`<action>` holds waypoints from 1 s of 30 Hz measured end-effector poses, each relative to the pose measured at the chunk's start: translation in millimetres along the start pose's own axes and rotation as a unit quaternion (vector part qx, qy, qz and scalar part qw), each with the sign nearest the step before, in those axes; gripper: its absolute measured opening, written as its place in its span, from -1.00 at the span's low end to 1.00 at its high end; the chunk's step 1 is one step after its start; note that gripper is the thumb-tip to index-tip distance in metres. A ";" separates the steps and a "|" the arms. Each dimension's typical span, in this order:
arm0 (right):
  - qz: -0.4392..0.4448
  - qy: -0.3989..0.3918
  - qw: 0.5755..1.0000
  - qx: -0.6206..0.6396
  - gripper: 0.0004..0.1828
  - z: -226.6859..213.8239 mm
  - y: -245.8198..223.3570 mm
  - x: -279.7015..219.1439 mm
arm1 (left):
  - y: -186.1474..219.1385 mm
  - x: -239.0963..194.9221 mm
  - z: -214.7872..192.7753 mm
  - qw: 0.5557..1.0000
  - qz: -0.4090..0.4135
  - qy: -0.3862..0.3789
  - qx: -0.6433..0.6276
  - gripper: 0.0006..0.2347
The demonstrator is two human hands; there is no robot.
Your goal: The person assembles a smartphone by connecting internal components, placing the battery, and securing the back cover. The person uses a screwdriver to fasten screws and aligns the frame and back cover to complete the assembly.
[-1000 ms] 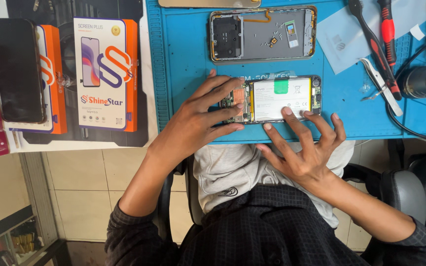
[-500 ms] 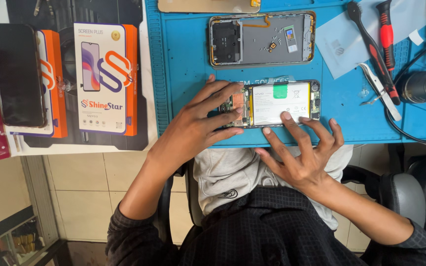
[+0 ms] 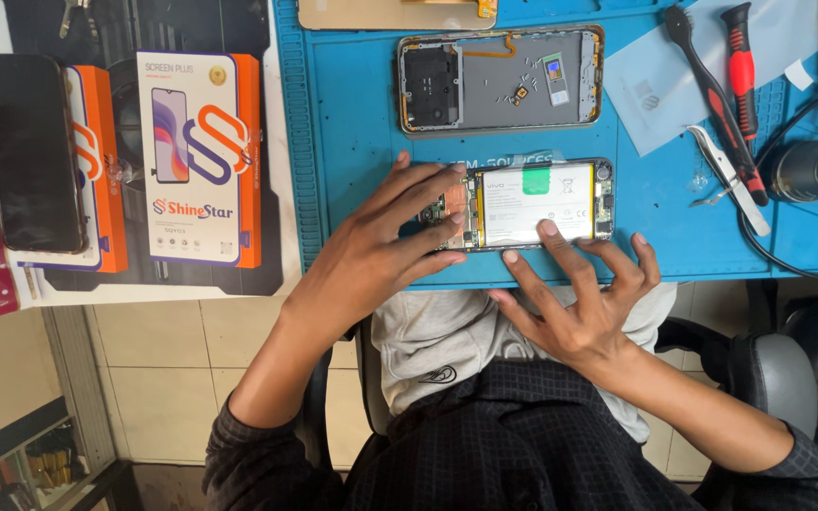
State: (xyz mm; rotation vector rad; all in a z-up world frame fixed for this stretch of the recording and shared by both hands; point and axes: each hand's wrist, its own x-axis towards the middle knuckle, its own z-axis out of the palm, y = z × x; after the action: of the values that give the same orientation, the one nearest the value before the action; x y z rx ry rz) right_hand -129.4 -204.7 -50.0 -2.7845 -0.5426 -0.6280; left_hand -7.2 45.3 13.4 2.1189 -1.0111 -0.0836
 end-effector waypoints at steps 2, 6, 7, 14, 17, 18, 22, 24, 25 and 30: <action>0.002 0.006 1.000 0.001 -0.54 1.5 -0.4 0.6 | 2.6 -0.4 -0.4 1.000 -0.009 0.000 -0.010 -0.75; -0.001 0.005 1.000 -0.002 -0.55 1.4 0.7 -0.2 | 2.3 1.8 1.5 1.000 0.004 -0.001 0.019 -0.74; 0.001 0.004 1.000 0.000 -0.54 0.8 0.2 -0.4 | 2.4 1.8 1.5 1.000 0.007 -0.007 0.024 -0.74; 0.003 0.008 1.000 0.001 -0.52 0.5 -0.1 1.3 | 2.5 5.5 -2.4 0.997 0.034 -0.034 0.064 -0.72; 0.003 0.011 1.000 0.000 -0.52 0.5 0.3 1.3 | 2.5 9.3 -4.9 0.996 0.042 -0.045 0.064 -0.70; 0.002 0.011 1.000 0.000 -0.52 0.5 0.0 1.3 | 2.9 9.5 -5.9 0.996 0.041 -0.048 0.065 -0.69; 0.004 0.013 1.000 0.002 -0.53 0.6 -0.8 2.4 | 0.9 11.1 -11.8 0.995 0.046 -0.065 0.060 -0.71; 0.003 0.011 1.000 0.000 -0.53 -0.1 -1.2 2.4 | 0.3 11.7 -11.2 0.994 0.049 -0.064 0.068 -0.72; 0.003 0.010 1.000 0.001 -0.54 -1.0 -1.3 2.0 | 0.0 11.3 -10.5 0.994 0.052 -0.062 0.069 -0.72; 0.002 0.014 1.000 0.009 -0.53 -0.6 -0.2 2.8 | -2.8 7.8 -6.4 0.993 0.061 -0.058 0.078 -0.70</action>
State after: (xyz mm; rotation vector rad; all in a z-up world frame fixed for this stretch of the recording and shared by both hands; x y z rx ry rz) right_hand -127.4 -203.8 -48.1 -2.7549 -0.5354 -0.6574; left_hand 2.1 44.9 17.9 2.2086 -1.2482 -0.0693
